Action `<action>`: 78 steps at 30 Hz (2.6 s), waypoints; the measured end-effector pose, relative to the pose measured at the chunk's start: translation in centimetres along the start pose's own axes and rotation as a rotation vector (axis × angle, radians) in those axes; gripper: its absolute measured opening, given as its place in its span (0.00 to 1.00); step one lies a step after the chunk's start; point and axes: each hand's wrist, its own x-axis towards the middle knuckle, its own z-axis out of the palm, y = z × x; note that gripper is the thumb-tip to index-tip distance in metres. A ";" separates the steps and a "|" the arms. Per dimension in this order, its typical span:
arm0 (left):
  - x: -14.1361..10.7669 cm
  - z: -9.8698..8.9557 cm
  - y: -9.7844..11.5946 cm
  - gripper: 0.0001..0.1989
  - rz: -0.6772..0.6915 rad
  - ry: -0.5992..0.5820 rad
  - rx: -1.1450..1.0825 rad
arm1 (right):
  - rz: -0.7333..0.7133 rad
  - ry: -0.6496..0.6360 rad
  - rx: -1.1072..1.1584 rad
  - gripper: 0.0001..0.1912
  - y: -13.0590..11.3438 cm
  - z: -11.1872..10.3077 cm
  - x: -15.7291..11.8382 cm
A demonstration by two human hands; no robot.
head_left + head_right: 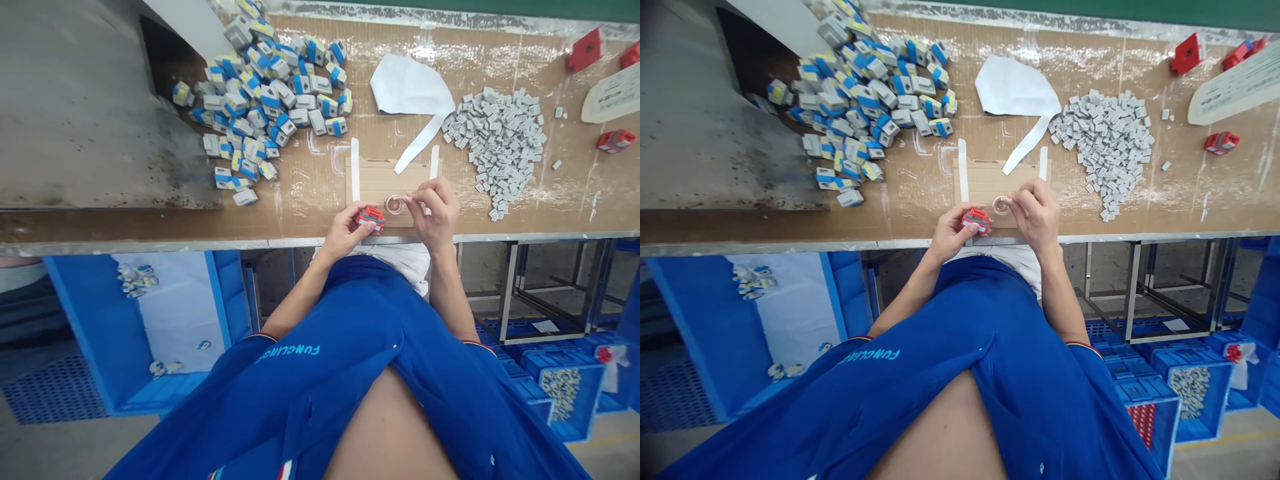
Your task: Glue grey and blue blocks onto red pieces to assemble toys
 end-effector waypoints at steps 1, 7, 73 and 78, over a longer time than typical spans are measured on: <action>0.0 0.0 0.0 0.29 0.002 -0.001 -0.003 | 0.003 -0.008 -0.024 0.16 0.1 0.0 0.0; -0.1 0.1 -0.1 0.28 -0.013 0.020 -0.038 | 0.053 -0.005 -0.035 0.21 -0.2 0.1 0.2; 0.3 0.4 -0.5 0.33 -0.070 0.068 -0.074 | 0.072 -0.065 0.185 0.06 -5.8 -1.6 -1.3; 0.3 0.5 -0.5 0.32 -0.037 0.066 -0.094 | 0.012 -0.048 0.157 0.06 -5.8 -1.2 -1.0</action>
